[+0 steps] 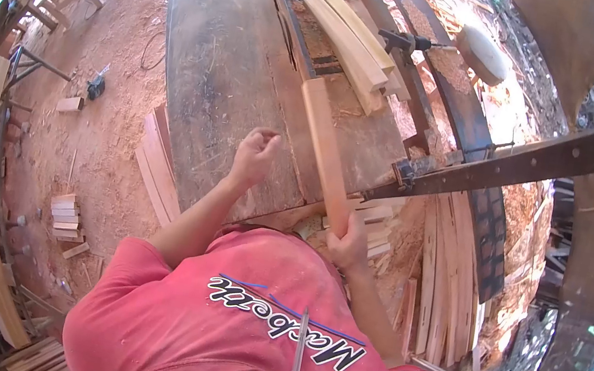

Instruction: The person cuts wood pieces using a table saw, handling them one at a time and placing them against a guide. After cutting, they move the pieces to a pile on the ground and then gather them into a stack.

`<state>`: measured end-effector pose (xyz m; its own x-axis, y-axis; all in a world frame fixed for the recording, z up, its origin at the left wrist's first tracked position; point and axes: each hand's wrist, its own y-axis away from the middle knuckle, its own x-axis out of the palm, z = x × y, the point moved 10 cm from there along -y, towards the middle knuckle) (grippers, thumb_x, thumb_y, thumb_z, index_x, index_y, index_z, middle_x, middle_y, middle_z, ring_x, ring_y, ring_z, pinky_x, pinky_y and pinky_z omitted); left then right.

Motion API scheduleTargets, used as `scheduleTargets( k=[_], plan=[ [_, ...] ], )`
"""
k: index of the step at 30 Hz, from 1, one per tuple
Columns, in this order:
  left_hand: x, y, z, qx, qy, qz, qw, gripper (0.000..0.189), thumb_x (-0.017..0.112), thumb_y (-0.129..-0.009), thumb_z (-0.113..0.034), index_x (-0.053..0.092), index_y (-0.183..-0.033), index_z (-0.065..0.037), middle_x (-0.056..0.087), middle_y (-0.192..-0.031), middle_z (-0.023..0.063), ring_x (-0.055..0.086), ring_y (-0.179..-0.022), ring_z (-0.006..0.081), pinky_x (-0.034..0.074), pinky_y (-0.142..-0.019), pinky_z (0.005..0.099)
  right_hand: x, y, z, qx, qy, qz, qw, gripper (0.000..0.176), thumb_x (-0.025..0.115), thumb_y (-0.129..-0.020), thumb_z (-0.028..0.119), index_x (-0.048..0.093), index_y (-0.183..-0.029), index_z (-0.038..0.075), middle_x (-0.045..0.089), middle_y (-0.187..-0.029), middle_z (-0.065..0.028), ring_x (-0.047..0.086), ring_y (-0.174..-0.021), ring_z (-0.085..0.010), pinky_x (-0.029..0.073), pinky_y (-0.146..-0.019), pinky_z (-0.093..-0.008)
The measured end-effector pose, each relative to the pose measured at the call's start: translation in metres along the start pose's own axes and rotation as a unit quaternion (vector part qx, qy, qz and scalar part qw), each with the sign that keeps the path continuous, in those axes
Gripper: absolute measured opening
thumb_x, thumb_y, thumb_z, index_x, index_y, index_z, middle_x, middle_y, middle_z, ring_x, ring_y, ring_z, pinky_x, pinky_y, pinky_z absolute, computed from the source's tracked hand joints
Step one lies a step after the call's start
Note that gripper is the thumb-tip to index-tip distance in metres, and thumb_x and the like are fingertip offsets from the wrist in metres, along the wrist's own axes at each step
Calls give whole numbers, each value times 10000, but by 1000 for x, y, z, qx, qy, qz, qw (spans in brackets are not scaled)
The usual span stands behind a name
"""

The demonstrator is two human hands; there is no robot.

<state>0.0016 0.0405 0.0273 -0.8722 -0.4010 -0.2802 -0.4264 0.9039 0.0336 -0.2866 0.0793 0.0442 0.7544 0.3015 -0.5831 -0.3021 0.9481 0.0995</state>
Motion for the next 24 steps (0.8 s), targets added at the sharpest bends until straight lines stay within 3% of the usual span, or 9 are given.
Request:
scheduleTargets(
  k=[1, 3, 7, 9, 11, 14, 17, 19, 24],
  plan=[
    [1, -6, 10, -1, 4, -6, 1000, 385, 617, -918, -277, 622, -827, 97, 641, -1151, 253, 665, -919, 303, 507, -803, 396, 5, -3, 1, -24, 20, -16, 999, 370, 661, -739, 104, 564, -1076, -11, 604, -925, -194, 600, -866, -359, 487, -774, -411],
    [6, -15, 13, 115, -44, -21, 992, 399, 602, -928, -246, 577, -771, 120, 472, -1411, 275, 649, -1007, 344, 499, -847, 386, 16, -10, 10, -48, 40, -30, 998, 349, 655, -747, 101, 558, -1064, -8, 595, -943, -218, 589, -875, -403, 483, -775, -444],
    [41, -29, 11, 143, -33, 43, 988, 419, 617, -919, -243, 555, -748, 134, 319, -1511, 283, 624, -1062, 398, 489, -882, 389, 39, -48, 42, -114, 143, -48, 982, 409, 680, -790, 158, 530, -1134, -4, 585, -1029, -252, 583, -931, -458, 467, -813, -525],
    [60, -41, 21, 87, -21, 108, 990, 388, 636, -927, -199, 552, -712, 113, 225, -1564, 243, 460, -1335, 364, 434, -993, 332, 41, -52, 55, -146, 190, -64, 969, 481, 686, -807, 184, 513, -1217, 2, 579, -1041, -270, 584, -947, -470, 463, -823, -540],
    [63, -50, 23, 79, 3, 112, 991, 393, 638, -924, -201, 546, -715, 119, 230, -1559, 252, 464, -1322, 386, 435, -992, 330, 47, -52, 48, -24, 229, 12, 973, 724, 691, -830, 250, 364, -1443, 49, 571, -979, -284, 585, -899, -485, 464, -812, -560],
    [70, -63, 33, 22, -13, 138, 990, 416, 624, -932, -231, 567, -751, 139, 237, -1553, 258, 462, -1318, 400, 432, -999, 337, 48, -43, 34, 6, 276, 89, 957, 864, 669, -853, 250, 181, -1555, 124, 557, -910, -280, 584, -828, -477, 470, -767, -563],
    [75, -68, 26, 55, -20, 158, 986, 453, 586, -951, -289, 607, -787, 132, 168, -1573, 257, 432, -1334, 419, 391, -1065, 385, 43, -54, 40, -4, 290, 104, 951, 826, 641, -874, 235, 183, -1558, 163, 569, -924, -285, 584, -875, -483, 470, -785, -555],
    [83, -72, 26, 39, -77, 204, 975, 430, 543, -942, -311, 685, -982, 93, 56, -1562, 324, 328, -1376, 451, 178, -1189, 476, 46, -63, 44, -12, 297, 102, 949, 808, 631, -880, 232, 193, -1558, 188, 570, -918, -285, 585, -870, -484, 472, -783, -555],
    [83, -93, 27, 45, -60, 182, 980, 411, 533, -948, -299, 702, -925, 74, 29, -1563, 334, 261, -1410, 452, 183, -1188, 480, 55, -84, 46, -5, 317, 119, 941, 772, 611, -891, 229, 219, -1555, 199, 572, -907, -287, 583, -853, -482, 474, -783, -548]
  ],
)
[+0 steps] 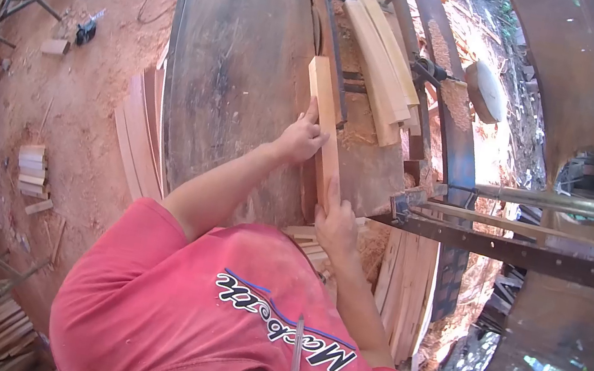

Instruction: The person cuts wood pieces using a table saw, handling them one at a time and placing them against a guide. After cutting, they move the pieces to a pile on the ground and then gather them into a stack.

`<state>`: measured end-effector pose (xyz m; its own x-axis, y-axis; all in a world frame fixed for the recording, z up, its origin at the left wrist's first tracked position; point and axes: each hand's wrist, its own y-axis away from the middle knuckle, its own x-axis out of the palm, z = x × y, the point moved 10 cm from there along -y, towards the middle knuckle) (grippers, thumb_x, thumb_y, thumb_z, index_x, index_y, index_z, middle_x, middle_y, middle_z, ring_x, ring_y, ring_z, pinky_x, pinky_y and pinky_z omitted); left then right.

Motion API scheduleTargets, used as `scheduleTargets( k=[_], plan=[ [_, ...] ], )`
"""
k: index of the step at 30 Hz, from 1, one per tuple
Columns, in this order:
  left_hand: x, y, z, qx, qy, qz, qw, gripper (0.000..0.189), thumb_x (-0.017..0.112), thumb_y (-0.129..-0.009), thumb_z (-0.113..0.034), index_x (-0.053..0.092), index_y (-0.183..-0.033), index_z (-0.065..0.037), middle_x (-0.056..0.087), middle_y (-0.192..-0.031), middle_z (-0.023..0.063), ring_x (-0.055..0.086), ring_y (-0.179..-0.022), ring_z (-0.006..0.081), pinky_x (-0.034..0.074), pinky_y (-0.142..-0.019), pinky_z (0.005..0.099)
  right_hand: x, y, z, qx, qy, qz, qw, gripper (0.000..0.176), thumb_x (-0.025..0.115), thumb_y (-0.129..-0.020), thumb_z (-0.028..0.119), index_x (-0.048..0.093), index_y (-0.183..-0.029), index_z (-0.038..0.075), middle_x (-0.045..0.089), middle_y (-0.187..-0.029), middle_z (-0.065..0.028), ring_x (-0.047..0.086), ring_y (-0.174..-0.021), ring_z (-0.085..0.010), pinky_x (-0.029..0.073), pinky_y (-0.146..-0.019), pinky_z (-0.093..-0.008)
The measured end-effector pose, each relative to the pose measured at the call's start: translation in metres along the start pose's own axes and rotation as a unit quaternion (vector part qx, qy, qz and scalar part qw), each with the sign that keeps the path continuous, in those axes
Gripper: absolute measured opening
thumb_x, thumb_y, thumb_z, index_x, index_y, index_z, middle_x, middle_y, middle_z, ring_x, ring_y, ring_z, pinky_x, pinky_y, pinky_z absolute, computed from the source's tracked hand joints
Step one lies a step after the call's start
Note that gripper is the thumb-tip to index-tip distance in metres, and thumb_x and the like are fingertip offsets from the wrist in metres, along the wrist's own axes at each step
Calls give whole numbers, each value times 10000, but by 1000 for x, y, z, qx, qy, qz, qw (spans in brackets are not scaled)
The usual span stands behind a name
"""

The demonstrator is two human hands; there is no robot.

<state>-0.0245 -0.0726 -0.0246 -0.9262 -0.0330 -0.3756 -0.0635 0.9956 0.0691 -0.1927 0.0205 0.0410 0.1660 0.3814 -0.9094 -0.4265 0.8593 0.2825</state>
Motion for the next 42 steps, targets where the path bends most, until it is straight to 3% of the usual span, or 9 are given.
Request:
scheduleTargets(
  k=[2, 4, 11, 16, 25, 35, 42],
  plan=[
    [-6, -5, 0, 4, -1, -12, 1000, 414, 532, -954, -302, 701, -903, 72, 36, -1573, 311, 280, -1403, 448, 193, -1187, 477, 0, -9, 1, -7, 2, 2, 1000, 768, 604, -892, 228, 216, -1554, 186, 577, -901, -289, 583, -853, -484, 474, -790, -539],
    [-9, -8, -5, 28, -16, -12, 999, 391, 520, -953, -272, 706, -889, 66, 36, -1544, 367, 249, -1415, 444, 189, -1188, 484, 1, -14, 2, -18, 9, 1, 1000, 768, 611, -887, 231, 228, -1550, 176, 577, -893, -285, 589, -841, -487, 480, -779, -547],
    [-16, -20, 0, 40, -14, -35, 998, 395, 509, -951, -256, 706, -862, 74, 68, -1527, 395, 226, -1431, 431, 194, -1181, 514, -1, -32, 7, -20, 22, 5, 1000, 746, 608, -893, 239, 252, -1544, 160, 596, -917, -286, 592, -875, -471, 473, -805, -526],
    [-19, -24, -2, 52, -30, -36, 998, 384, 506, -947, -244, 714, -861, 68, 70, -1507, 426, 284, -1399, 460, 205, -1173, 529, -3, -36, 11, -10, 34, 14, 999, 746, 605, -898, 247, 246, -1546, 163, 598, -921, -283, 592, -882, -475, 471, -808, -528],
    [-23, -35, 3, 45, -48, -25, 997, 371, 513, -946, -248, 720, -888, 55, 46, -1501, 440, 318, -1366, 501, 212, -1168, 537, -5, -46, 15, 0, 31, 18, 999, 742, 604, -899, 255, 250, -1545, 172, 595, -911, -279, 599, -868, -472, 474, -809, -522],
    [-27, -42, 6, 47, -47, -24, 997, 369, 509, -947, -253, 722, -932, 49, 32, -1505, 435, 319, -1380, 462, 208, -1170, 533, -4, -53, 16, 4, 17, 22, 1000, 738, 597, -899, 257, 250, -1543, 165, 605, -961, -284, 600, -913, -472, 473, -833, -509],
    [-41, -36, -5, 20, 26, 4, 999, 496, 439, -955, -342, 712, -945, 71, -1, -1562, 351, 142, -1470, 418, 87, -1190, 533, -50, -49, 32, -14, -19, -7, 1000, 688, 613, -876, 252, 355, -1505, 145, 614, -956, -287, 616, -875, -469, 489, -825, -509]
  ],
)
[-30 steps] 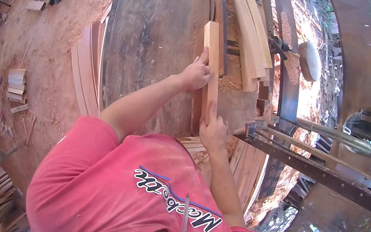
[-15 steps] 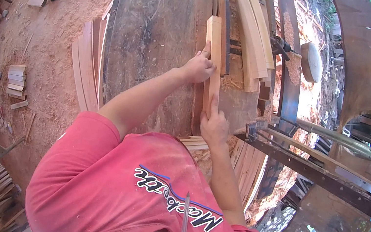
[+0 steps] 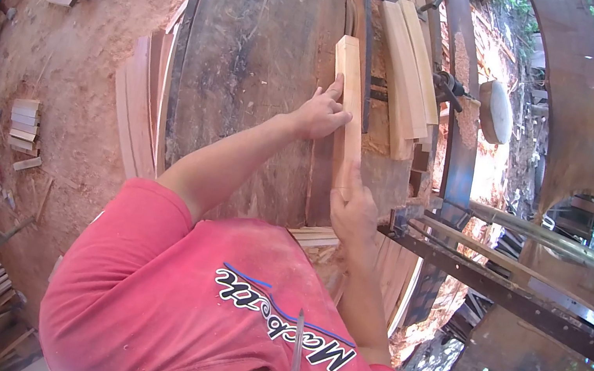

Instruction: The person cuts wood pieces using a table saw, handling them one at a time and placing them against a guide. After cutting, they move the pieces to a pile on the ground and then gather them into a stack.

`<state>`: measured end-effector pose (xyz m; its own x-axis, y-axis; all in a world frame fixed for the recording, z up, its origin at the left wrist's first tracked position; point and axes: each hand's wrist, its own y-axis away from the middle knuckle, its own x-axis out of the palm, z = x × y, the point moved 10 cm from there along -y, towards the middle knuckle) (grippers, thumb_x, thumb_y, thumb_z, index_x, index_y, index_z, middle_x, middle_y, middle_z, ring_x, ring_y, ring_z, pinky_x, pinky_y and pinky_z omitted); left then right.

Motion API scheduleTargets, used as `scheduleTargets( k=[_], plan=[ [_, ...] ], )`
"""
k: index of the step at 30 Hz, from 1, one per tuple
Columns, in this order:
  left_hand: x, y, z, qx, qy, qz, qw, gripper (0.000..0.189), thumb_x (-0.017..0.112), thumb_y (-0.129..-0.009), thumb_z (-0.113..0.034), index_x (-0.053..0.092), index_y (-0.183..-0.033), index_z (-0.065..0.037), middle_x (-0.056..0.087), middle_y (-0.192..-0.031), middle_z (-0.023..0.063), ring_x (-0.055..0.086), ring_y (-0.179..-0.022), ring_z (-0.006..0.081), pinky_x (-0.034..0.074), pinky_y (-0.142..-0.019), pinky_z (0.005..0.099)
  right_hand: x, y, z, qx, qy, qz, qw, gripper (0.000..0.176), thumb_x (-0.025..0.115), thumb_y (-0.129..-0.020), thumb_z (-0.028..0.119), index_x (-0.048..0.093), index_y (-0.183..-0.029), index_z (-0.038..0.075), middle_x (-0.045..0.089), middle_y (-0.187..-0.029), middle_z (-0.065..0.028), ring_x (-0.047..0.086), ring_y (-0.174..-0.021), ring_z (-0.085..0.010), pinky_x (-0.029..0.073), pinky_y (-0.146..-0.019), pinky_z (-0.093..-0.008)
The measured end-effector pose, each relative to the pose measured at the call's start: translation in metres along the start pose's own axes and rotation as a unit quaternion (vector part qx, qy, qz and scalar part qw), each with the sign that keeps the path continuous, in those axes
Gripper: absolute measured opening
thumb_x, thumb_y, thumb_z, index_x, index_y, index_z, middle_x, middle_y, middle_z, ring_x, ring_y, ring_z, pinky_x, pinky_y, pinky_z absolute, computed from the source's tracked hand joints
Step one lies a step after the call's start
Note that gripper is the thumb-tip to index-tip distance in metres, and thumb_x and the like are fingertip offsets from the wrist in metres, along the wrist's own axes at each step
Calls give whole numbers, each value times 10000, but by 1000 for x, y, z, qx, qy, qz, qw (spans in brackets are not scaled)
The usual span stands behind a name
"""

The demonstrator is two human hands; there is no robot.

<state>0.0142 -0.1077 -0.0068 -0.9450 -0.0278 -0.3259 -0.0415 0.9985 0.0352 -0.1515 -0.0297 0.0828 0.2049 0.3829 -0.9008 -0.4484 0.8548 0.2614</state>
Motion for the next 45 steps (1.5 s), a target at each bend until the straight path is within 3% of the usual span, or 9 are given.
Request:
scheduleTargets(
  k=[6, 9, 11, 13, 21, 27, 37, 41, 45],
  plan=[
    [-19, -17, -17, 33, 66, -31, 997, 525, 402, -943, -346, 703, -996, 81, 15, -1562, 351, 99, -1474, 439, 64, -1180, 560, -98, -17, 54, -127, -2, -128, 984, 508, 637, -850, 200, 568, -1325, 34, 661, -1036, -276, 675, -911, -337, 516, -784, -427],
    [-34, -24, -34, 54, 56, -53, 996, 533, 351, -946, -332, 701, -1023, 63, 36, -1530, 398, 136, -1457, 459, 110, -1173, 566, -135, -35, 60, -8, -72, -139, 988, 410, 629, -860, 187, 616, -1231, 14, 675, -931, -197, 644, -761, -226, 506, -687, -356],
    [-39, -32, -26, -9, 134, -53, 989, 531, 428, -920, -351, 695, -1015, 98, 56, -1597, 270, 355, -1400, 405, 259, -1145, 376, -161, -47, 77, -42, -50, -217, 974, 338, 627, -879, 199, 636, -1156, 5, 662, -834, -136, 568, -670, -157, 471, -625, -301],
    [-43, -41, -20, -15, 164, -78, 983, 533, 439, -913, -365, 694, -1026, 90, 93, -1600, 251, 464, -1325, 392, 336, -1082, 326, -175, -61, 87, -44, -35, -227, 972, 320, 624, -889, 211, 642, -1134, 7, 657, -809, -124, 554, -656, -155, 462, -620, -298],
    [-61, -57, -33, -8, 186, -92, 978, 500, 434, -921, -417, 721, -1093, -45, 25, -1615, 227, 172, -1433, 516, 109, -1199, 438, -222, -139, 116, -81, -14, -236, 968, 346, 587, -914, 329, 663, -1024, 9, 648, -814, -127, 581, -764, -176, 462, -731, -330],
    [-63, -76, -30, 7, 179, -112, 977, 488, 418, -926, -419, 723, -1126, -95, 17, -1608, 252, 88, -1426, 562, 90, -1200, 446, -243, -210, 119, -100, -45, -177, 978, 358, 577, -888, 337, 665, -968, 0, 623, -811, -119, 569, -797, -173, 443, -778, -315],
    [-79, -82, -40, -7, 186, -125, 975, 525, 414, -920, -397, 716, -1085, 0, 26, -1574, 328, 112, -1447, 507, 58, -1204, 453, -257, -275, 153, -145, -17, -140, 979, 362, 579, -874, 323, 689, -966, -9, 655, -871, -125, 582, -842, -195, 432, -810, -317],
    [-76, -83, -45, 33, 142, -120, 982, 549, 326, -930, -331, 689, -1066, 58, 64, -1504, 441, 57, -1474, 462, 69, -1180, 569, -256, -270, 159, -225, 4, -143, 964, 372, 571, -877, 329, 668, -977, -16, 638, -880, -163, 587, -876, -225, 432, -821, -324],
    [-59, -66, -43, 34, 89, -74, 993, 526, 379, -910, -348, 695, -1072, 41, 69, -1520, 420, 74, -1475, 456, 73, -1184, 558, -239, -196, 116, -121, 35, -181, 975, 367, 579, -903, 336, 632, -998, -15, 597, -858, -154, 573, -809, -222, 449, -771, -345]
  ],
)
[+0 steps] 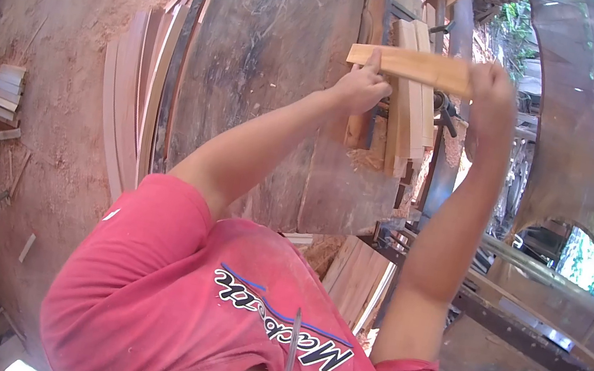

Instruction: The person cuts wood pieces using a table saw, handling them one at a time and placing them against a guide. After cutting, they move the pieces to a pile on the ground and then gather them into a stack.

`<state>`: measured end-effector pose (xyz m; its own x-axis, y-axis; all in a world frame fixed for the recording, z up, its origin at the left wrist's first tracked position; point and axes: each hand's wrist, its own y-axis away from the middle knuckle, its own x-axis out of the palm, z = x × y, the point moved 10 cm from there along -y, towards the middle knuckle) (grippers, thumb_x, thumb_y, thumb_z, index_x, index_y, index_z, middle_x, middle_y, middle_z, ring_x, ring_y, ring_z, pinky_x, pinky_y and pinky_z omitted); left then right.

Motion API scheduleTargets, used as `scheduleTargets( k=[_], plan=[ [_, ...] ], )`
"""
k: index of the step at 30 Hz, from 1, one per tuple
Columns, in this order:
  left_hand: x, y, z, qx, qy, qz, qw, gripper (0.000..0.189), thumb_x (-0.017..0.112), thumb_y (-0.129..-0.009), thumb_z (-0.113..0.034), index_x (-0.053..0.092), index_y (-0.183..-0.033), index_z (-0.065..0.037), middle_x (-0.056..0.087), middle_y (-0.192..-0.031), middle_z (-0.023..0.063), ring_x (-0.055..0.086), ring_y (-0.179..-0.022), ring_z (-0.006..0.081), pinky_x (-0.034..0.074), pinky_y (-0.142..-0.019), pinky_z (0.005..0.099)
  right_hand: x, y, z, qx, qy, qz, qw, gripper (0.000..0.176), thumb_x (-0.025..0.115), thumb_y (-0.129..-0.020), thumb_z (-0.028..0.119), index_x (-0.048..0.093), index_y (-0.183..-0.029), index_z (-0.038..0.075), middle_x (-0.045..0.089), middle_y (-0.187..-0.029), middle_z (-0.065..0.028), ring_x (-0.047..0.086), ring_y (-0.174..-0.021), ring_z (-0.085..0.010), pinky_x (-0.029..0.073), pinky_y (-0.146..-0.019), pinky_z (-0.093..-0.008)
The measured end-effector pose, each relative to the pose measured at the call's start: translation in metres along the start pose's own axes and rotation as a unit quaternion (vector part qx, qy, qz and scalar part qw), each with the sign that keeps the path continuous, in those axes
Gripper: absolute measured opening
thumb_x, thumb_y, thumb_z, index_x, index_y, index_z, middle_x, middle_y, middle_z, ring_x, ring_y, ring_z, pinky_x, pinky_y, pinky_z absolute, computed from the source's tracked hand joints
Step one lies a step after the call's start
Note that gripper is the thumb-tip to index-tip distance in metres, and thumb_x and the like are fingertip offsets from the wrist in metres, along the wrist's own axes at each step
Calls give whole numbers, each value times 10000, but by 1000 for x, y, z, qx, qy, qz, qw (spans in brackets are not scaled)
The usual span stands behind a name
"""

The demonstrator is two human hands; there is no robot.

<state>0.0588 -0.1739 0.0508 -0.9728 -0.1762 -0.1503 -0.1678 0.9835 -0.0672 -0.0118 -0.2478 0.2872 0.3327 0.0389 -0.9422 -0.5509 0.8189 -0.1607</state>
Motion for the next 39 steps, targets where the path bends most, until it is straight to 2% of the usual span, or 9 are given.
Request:
scheduleTargets(
  k=[4, 8, 19, 21, 24, 26, 29, 32, 39],
  plan=[
    [32, 41, 18, 14, -51, 46, 998, 516, 442, -881, -364, 691, -1075, 45, 60, -1527, 410, 84, -1477, 447, 90, -1184, 563, 23, 156, -21, 138, -98, 28, 985, 339, 651, -886, 239, 603, -1139, 19, 617, -857, -95, 582, -723, -163, 505, -653, -341],
    [39, 89, 30, 80, -91, 20, 992, 393, 563, -763, -210, 667, -1036, 54, 93, -1569, 330, 148, -1460, 452, 114, -1181, 579, 87, 267, -26, 120, -23, 80, 989, 620, 687, -823, 242, 463, -1341, -15, 659, -1041, -268, 629, -984, -472, 504, -852, -499],
    [88, 180, -92, 400, -231, 73, 884, 298, 766, -636, -172, 691, -892, -37, 555, -1282, 112, 506, -1249, 317, 397, -1067, 511, 75, 393, -75, 209, -296, -12, 932, 525, 668, -873, 314, 541, -1276, 3, 676, -1107, -185, 657, -1003, -355, 500, -865, -465],
    [73, 188, -141, 463, -148, 25, 873, 358, 811, -684, -203, 680, -959, -16, 632, -1135, 121, 637, -1023, 315, 514, -887, 423, 47, 398, -99, 212, -744, -203, 600, 526, 589, -934, 404, 546, -1296, 24, 679, -1094, -115, 651, -985, -260, 507, -872, -425],
    [64, 174, -158, 294, -72, -6, 953, 384, 806, -753, -232, 665, -1018, 9, 627, -1123, 177, 650, -983, 324, 527, -850, 378, 78, 408, -141, 250, -496, -66, 829, 694, 595, -923, 487, 443, -1392, -1, 635, -1154, -144, 588, -1082, -235, 484, -924, -389],
    [66, 169, -145, 267, -41, -63, 961, 333, 756, -844, -244, 667, -1009, 31, 667, -970, 143, 666, -839, 236, 525, -731, 318, 106, 401, -103, 239, -418, 14, 876, 747, 708, -858, 419, 430, -1402, -10, 637, -1131, -140, 576, -1116, -253, 480, -917, -415],
    [80, 152, -29, -138, 274, -62, 950, 388, 637, -933, -301, 660, -910, 86, 683, -742, 76, 634, -671, 146, 513, -606, 331, 140, 392, -58, 210, -291, 63, 931, 736, 782, -777, 298, 456, -1357, -15, 650, -1098, -183, 597, -1098, -325, 487, -894, -433],
    [72, 165, 31, -233, 153, -69, 958, 403, 638, -914, -304, 652, -876, 97, 687, -1044, 229, 692, -840, 276, 541, -724, 382, 163, 387, -61, 194, -167, 39, 966, 641, 758, -755, 209, 486, -1286, -26, 620, -1115, -271, 585, -1094, -425, 475, -902, -466],
    [87, 155, 41, -55, -177, 27, 982, 369, 620, -880, -262, 653, -900, 106, 72, -1541, 371, 430, -1257, 559, 341, -1117, 457, 180, 385, -67, 230, -178, 40, 956, 646, 693, -797, 152, 422, -1371, 30, 567, -1104, -319, 558, -1045, -495, 466, -887, -503]
  ],
)
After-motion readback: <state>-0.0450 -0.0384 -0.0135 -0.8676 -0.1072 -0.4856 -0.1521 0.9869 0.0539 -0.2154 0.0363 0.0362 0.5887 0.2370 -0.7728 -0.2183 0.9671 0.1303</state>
